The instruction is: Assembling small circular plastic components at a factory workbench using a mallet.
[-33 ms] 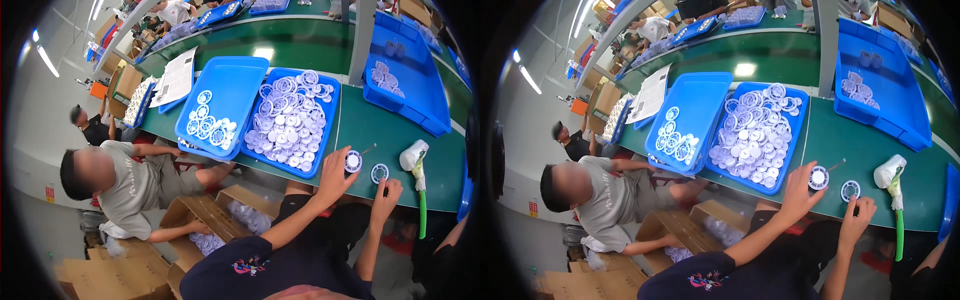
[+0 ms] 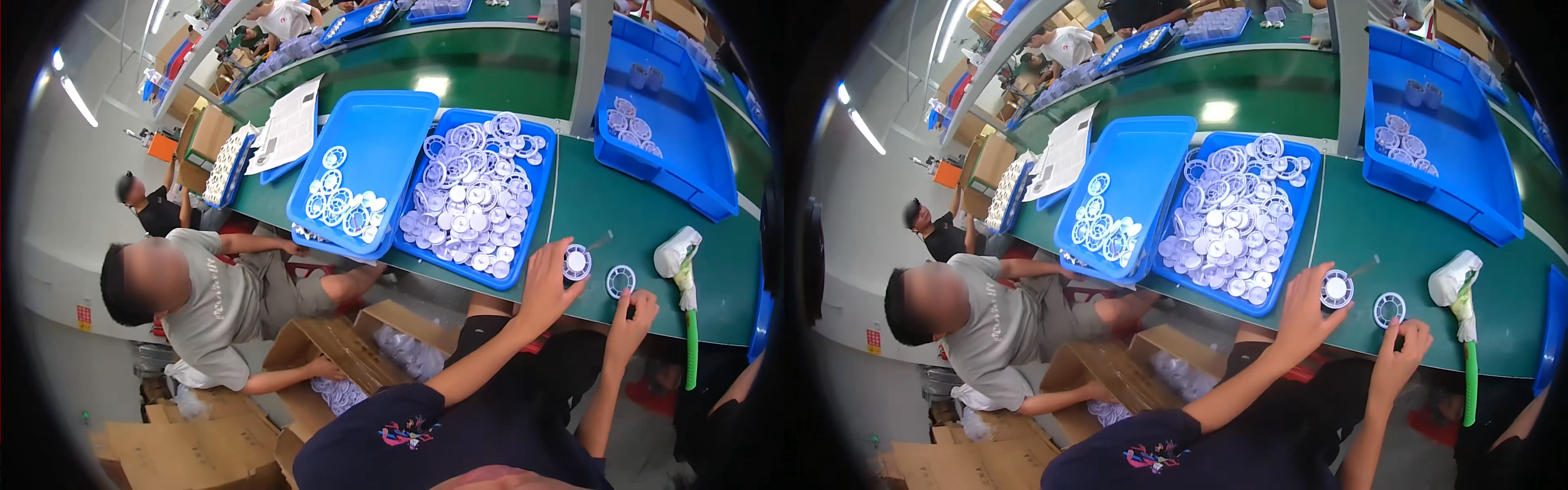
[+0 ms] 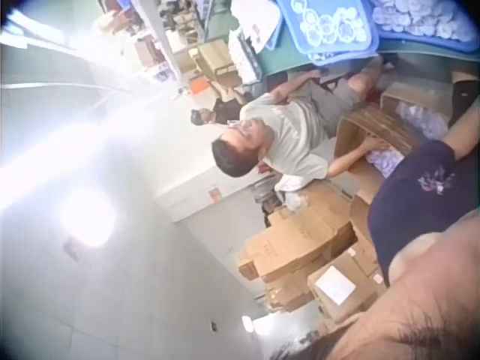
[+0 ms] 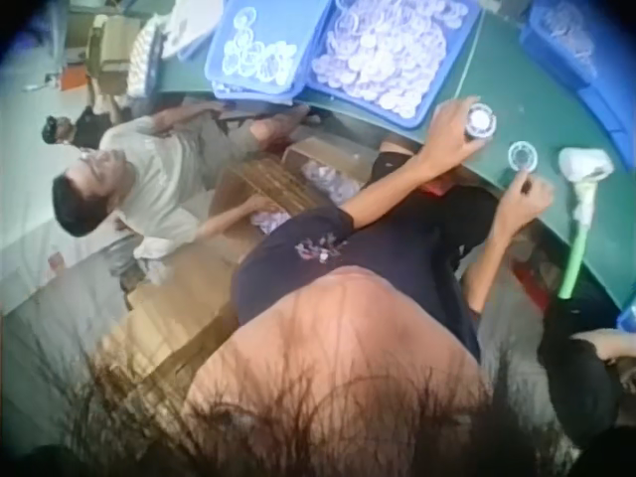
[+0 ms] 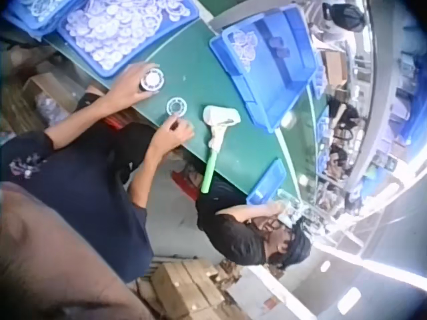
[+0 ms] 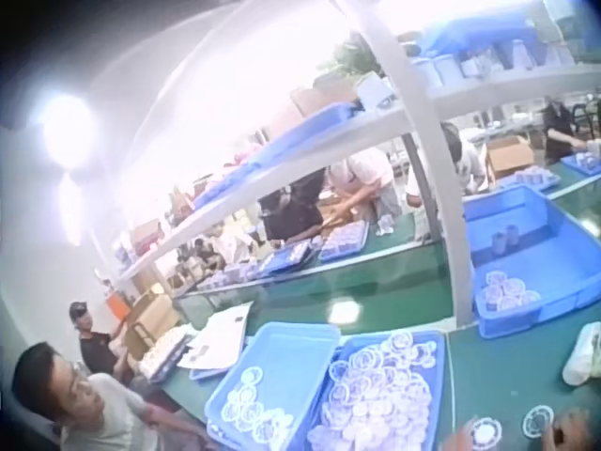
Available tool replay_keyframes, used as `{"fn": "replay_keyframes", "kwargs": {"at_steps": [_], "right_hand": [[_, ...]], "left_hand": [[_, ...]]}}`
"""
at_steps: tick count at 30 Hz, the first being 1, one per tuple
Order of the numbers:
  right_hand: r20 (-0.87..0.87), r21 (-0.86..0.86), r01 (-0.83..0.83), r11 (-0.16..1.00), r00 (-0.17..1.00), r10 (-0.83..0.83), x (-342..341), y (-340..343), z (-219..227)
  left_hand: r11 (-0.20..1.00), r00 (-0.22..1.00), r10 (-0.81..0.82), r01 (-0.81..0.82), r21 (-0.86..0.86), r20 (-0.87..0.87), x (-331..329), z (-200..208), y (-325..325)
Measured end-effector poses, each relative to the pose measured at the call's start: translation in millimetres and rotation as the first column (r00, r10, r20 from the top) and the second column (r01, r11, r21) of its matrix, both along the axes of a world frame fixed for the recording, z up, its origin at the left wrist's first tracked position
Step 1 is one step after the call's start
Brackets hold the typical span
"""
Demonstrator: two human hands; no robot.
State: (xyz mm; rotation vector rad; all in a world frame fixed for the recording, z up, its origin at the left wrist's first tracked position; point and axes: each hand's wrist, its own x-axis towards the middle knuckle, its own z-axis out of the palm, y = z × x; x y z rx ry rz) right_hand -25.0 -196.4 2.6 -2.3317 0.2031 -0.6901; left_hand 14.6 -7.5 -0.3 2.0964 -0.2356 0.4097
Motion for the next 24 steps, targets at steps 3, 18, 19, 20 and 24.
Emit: {"fn": "replay_keyframes", "kwargs": {"at_steps": [3,18,19,20,24], "right_hand": [[-0.048,-0.072,0.048,0.996,0.998,-0.052,0.6,-1.9,-9.3],[-0.017,-0.192,-0.122,0.974,0.992,0.121,4.6,1.2,-2.2],[-0.007,-0.173,-0.127,0.977,0.992,0.127,8.5,7.0,-1.7],[0.003,-0.188,-0.135,0.973,0.990,0.138,11.9,7.1,-1.9],[0.031,-0.195,-0.080,0.978,0.996,0.088,9.5,2.0,-1.3]], "left_hand": [[0.999,0.998,0.051,-0.051,0.012,-0.021,-2.9,-0.8,-3.1],[0.999,0.998,0.029,-0.030,-0.018,-0.049,-3.5,-1.7,8.3],[0.998,0.997,0.051,-0.053,0.026,0.062,-0.5,-2.2,11.5],[0.998,0.998,0.057,-0.057,-0.032,-0.015,-2.1,3.3,11.2],[0.996,0.996,0.047,-0.053,-0.078,-0.077,-3.3,4.8,-1.7]]}}
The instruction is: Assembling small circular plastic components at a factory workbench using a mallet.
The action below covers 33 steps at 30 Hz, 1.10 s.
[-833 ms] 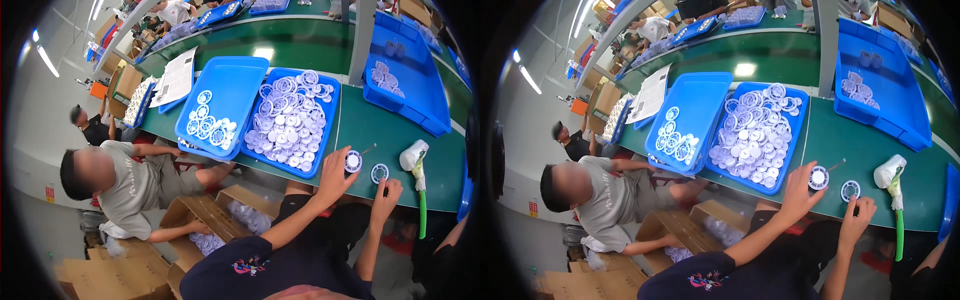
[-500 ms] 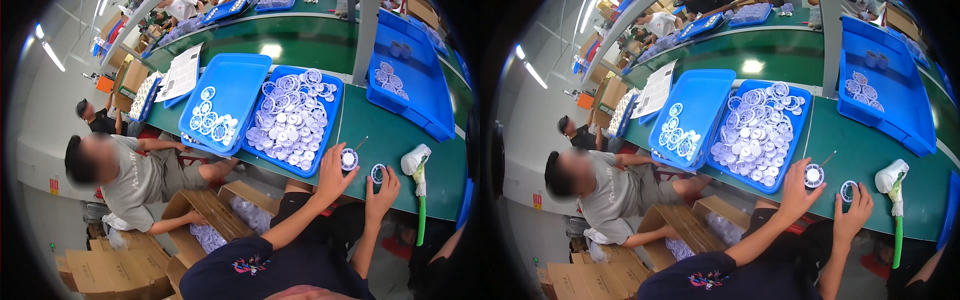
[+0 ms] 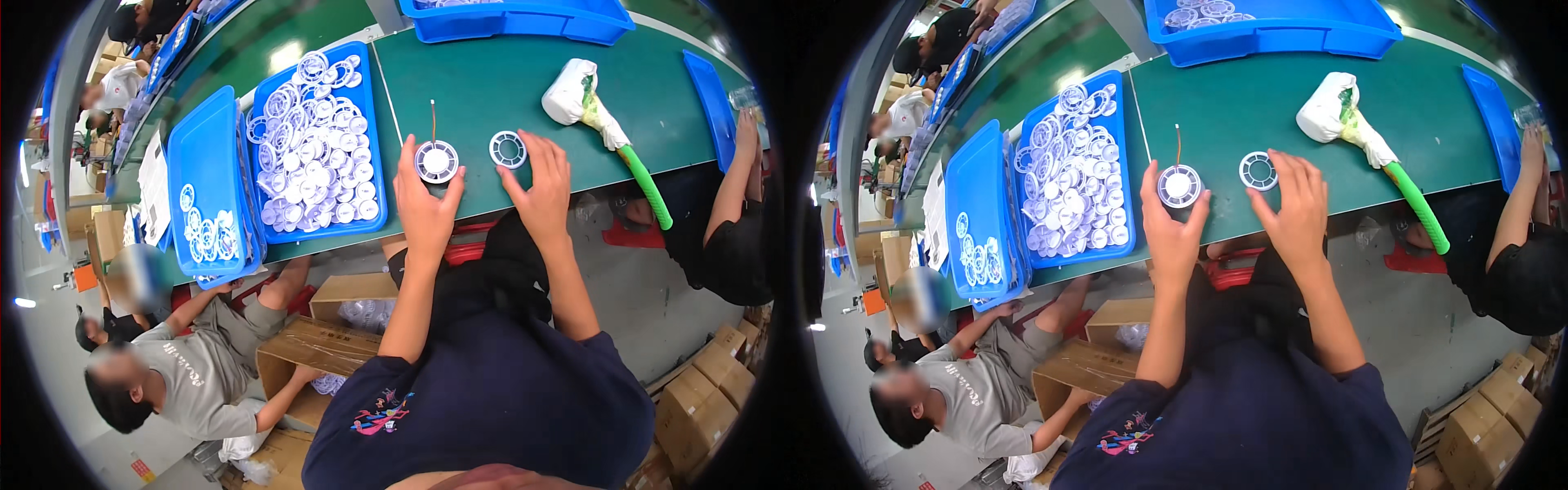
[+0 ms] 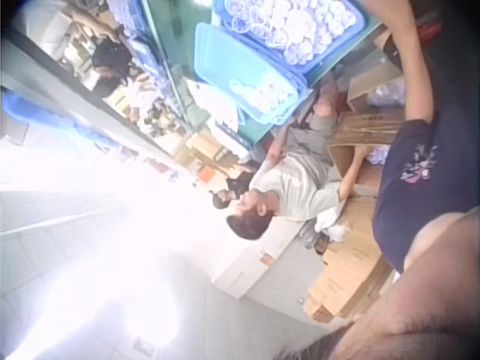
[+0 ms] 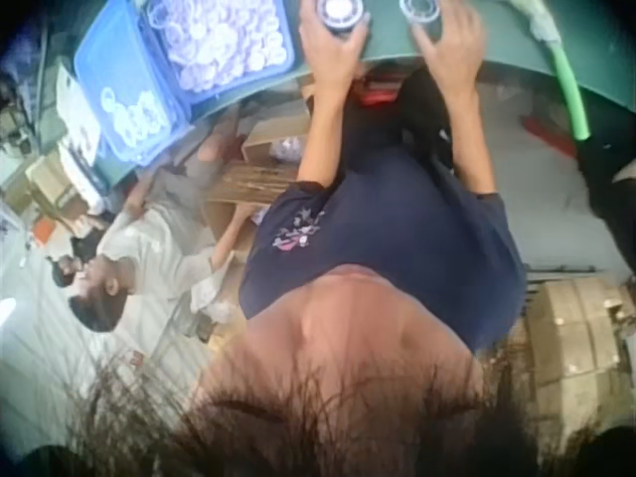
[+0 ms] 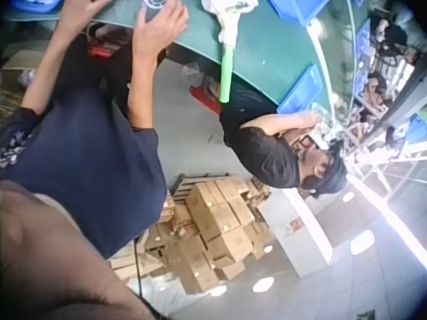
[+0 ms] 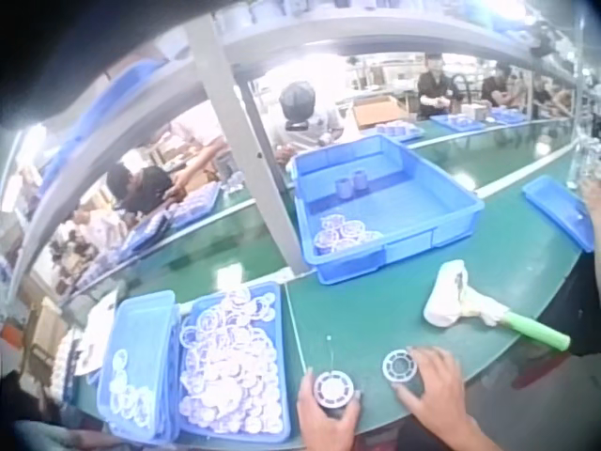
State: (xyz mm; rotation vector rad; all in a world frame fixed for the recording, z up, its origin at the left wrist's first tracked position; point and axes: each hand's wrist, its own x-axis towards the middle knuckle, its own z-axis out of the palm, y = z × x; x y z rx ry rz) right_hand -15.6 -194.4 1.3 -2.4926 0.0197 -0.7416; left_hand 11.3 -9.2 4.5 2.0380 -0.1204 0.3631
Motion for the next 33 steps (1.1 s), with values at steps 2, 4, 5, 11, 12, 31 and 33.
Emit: {"fn": "replay_keyframes", "kwargs": {"at_steps": [2,4,5,11,12,31,33], "right_hand": [[0.001,0.015,0.032,0.999,0.999,-0.032,-4.2,-2.5,0.9],[0.011,0.053,0.065,0.996,0.998,-0.065,-6.4,-0.4,1.9],[0.008,0.081,0.061,0.995,0.998,-0.062,-8.1,0.4,1.9],[0.048,0.391,-0.121,0.912,0.993,0.112,-10.8,34.7,17.4],[0.068,0.408,-0.174,0.896,0.985,0.160,-9.5,45.6,24.7],[0.111,0.351,-0.192,0.916,0.980,0.163,5.8,86.2,17.5],[0.111,0.412,-0.188,0.891,0.982,0.156,4.6,87.4,15.6]], "left_hand": [[0.999,0.999,-0.043,0.043,-0.024,0.011,-0.4,-3.7,-4.7],[0.996,0.996,-0.085,0.085,-0.012,0.010,-2.9,-2.8,-3.3],[0.994,0.994,-0.106,0.106,-0.017,0.013,-4.4,-4.2,-2.2],[0.992,0.993,-0.119,0.119,-0.037,0.010,-9.1,-4.9,5.4],[0.989,0.992,-0.125,0.123,-0.081,-0.021,-9.1,-4.2,6.5],[0.988,0.992,-0.122,0.125,-0.091,0.042,-6.2,-9.4,5.9],[0.989,0.992,-0.102,0.109,-0.099,0.076,-6.2,-10.5,4.3]]}}
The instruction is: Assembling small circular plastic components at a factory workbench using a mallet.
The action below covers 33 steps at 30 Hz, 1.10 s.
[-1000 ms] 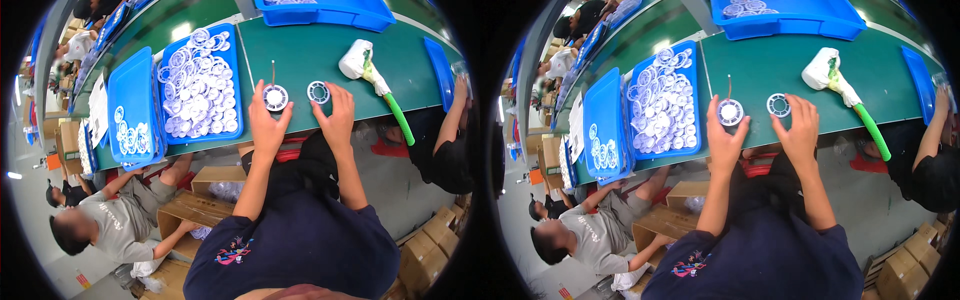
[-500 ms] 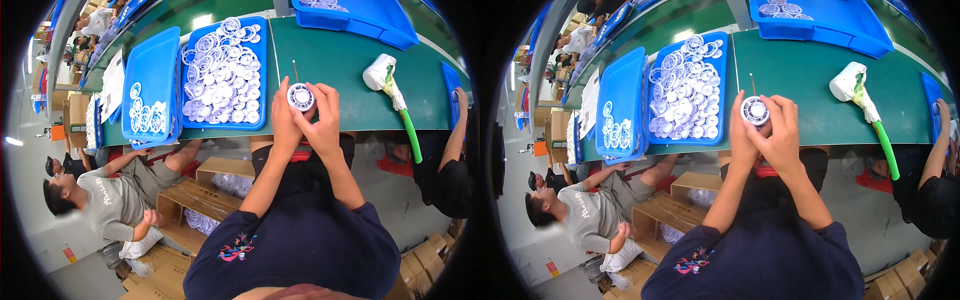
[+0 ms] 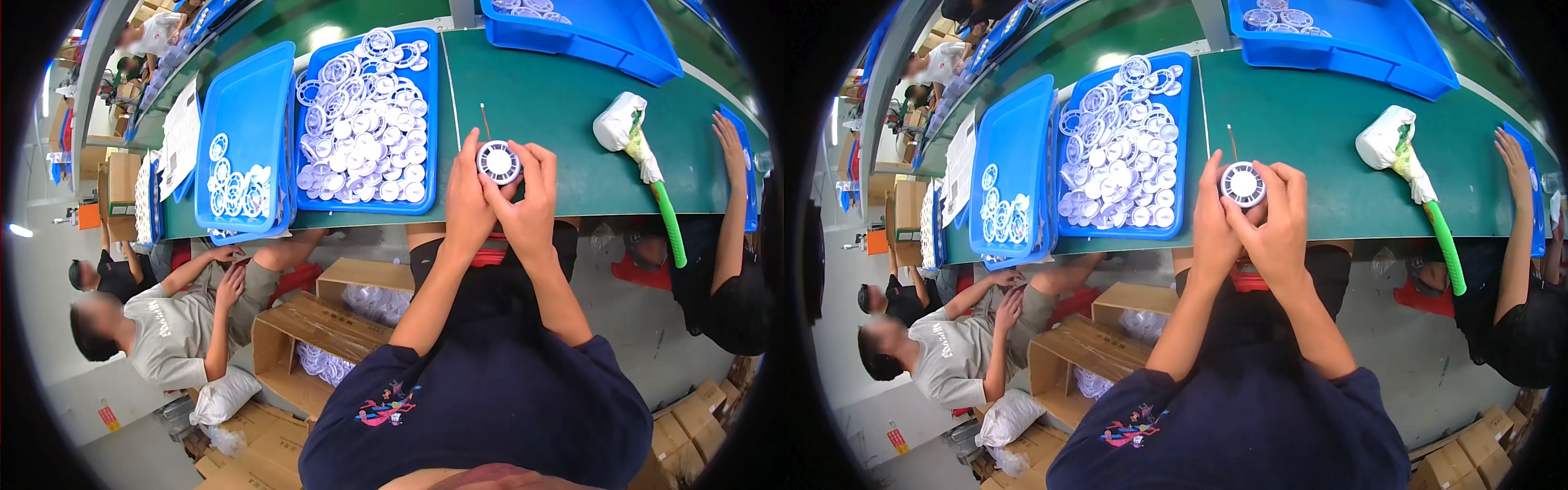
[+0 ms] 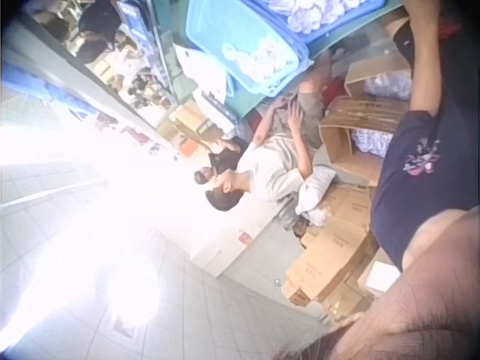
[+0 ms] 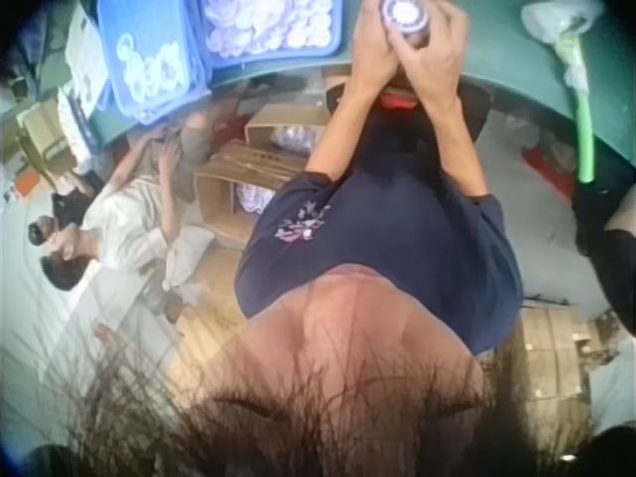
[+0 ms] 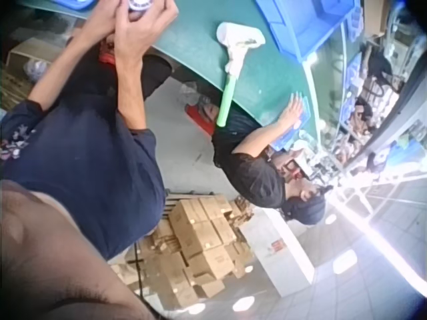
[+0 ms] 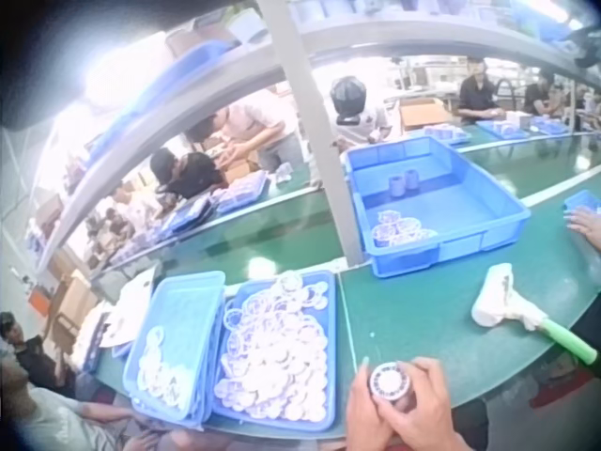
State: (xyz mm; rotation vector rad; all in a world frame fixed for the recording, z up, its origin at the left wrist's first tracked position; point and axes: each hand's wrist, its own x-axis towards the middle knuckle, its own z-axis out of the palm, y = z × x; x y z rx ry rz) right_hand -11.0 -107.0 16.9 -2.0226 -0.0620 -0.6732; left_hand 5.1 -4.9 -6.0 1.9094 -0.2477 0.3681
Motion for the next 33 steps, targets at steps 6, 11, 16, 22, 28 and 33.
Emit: {"fn": "replay_keyframes", "kwargs": {"at_steps": [6,11,16,22,28,33], "right_hand": [[-0.036,0.055,0.012,0.998,0.999,-0.010,-1.8,3.2,-1.5],[-0.018,0.048,0.054,0.997,0.998,-0.053,-5.2,9.1,-2.7],[0.008,0.029,0.055,0.998,0.998,-0.055,-6.2,7.8,-3.9],[-0.078,0.092,0.043,0.995,0.996,-0.036,-7.3,5.5,4.4],[-0.222,-0.045,-0.134,0.990,0.968,0.121,0.5,-36.2,31.3],[-0.015,-0.573,0.339,0.746,0.906,-0.422,14.7,-172.1,3.1]], "left_hand": [[0.996,0.994,0.041,-0.049,0.076,0.105,1.3,0.6,-0.1],[0.996,0.994,0.036,-0.044,0.079,0.101,0.5,1.6,1.1],[0.995,0.994,0.031,-0.040,0.089,0.104,0.1,2.9,1.1],[0.995,0.986,0.014,-0.030,0.097,0.167,0.4,1.6,0.0],[1.000,0.997,-0.009,0.008,0.022,0.075,2.4,-3.5,2.3],[0.989,0.991,-0.119,0.113,-0.095,-0.059,-2.0,13.3,10.0]]}}
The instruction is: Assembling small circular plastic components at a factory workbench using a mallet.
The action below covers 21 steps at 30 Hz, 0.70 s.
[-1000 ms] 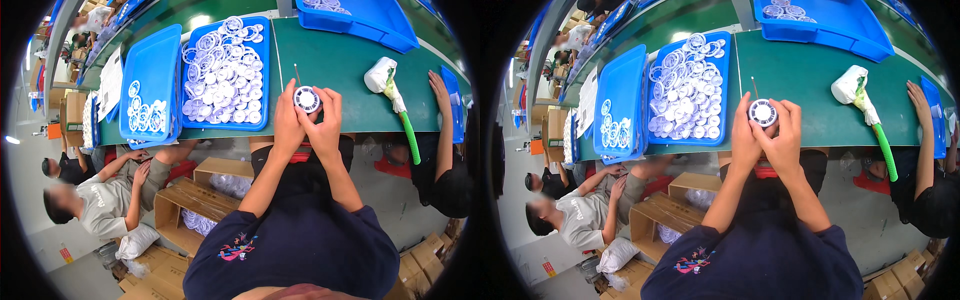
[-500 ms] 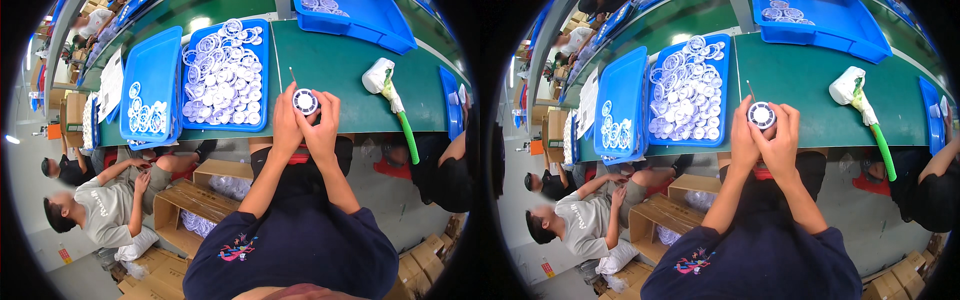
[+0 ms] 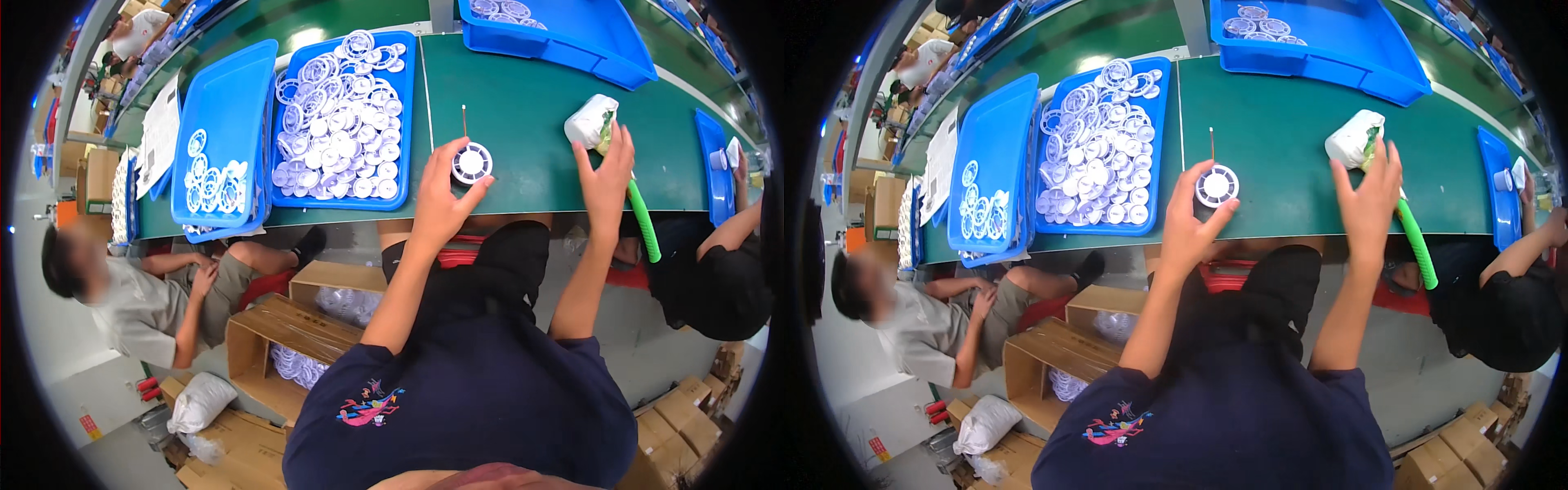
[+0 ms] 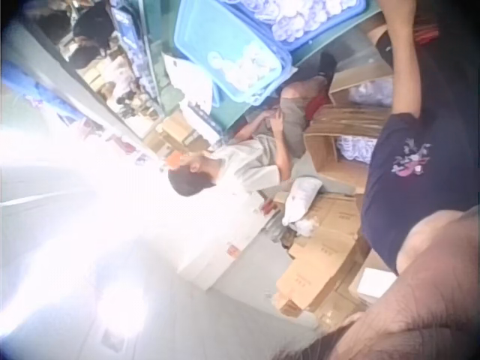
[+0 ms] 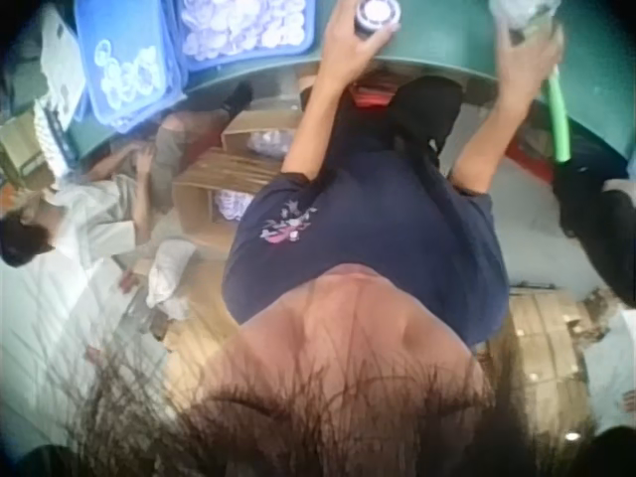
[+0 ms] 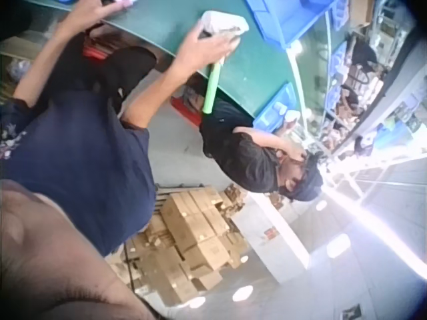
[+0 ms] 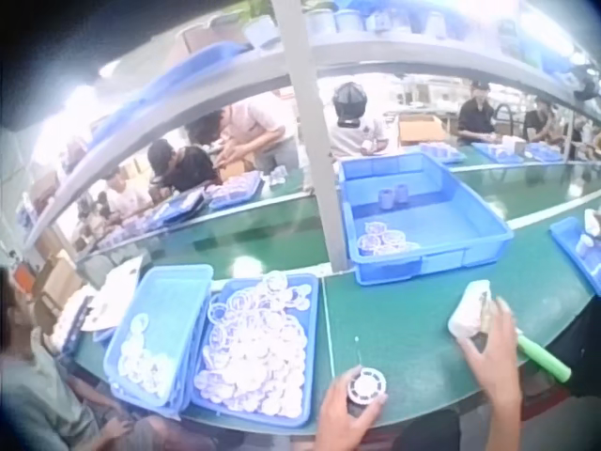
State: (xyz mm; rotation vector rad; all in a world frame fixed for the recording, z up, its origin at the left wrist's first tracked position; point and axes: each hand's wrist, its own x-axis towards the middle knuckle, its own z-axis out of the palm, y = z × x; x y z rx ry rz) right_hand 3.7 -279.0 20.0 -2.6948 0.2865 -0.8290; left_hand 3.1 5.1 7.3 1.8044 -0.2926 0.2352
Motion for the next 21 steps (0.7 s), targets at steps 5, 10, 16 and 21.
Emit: {"fn": "replay_keyframes", "kwargs": {"at_steps": [5,10,16,21], "right_hand": [[-0.144,-0.066,0.076,0.995,0.986,-0.085,-5.4,-32.6,-14.2],[-0.104,0.189,-0.014,0.982,0.994,0.034,-24.8,2.5,-7.2],[-0.079,0.778,-0.192,0.598,0.915,0.396,-66.7,78.4,40.0],[-0.023,0.678,-0.355,0.643,0.865,0.502,-51.9,100.7,42.7]], "left_hand": [[0.998,0.997,-0.067,0.067,-0.004,-0.034,4.0,-1.1,3.6],[0.996,0.996,-0.092,0.091,0.017,0.012,5.6,-7.5,4.2],[0.992,0.992,-0.114,0.111,0.057,0.050,8.3,-0.3,8.2],[0.997,0.992,-0.012,0.002,0.083,0.125,8.2,-5.8,3.2]]}}
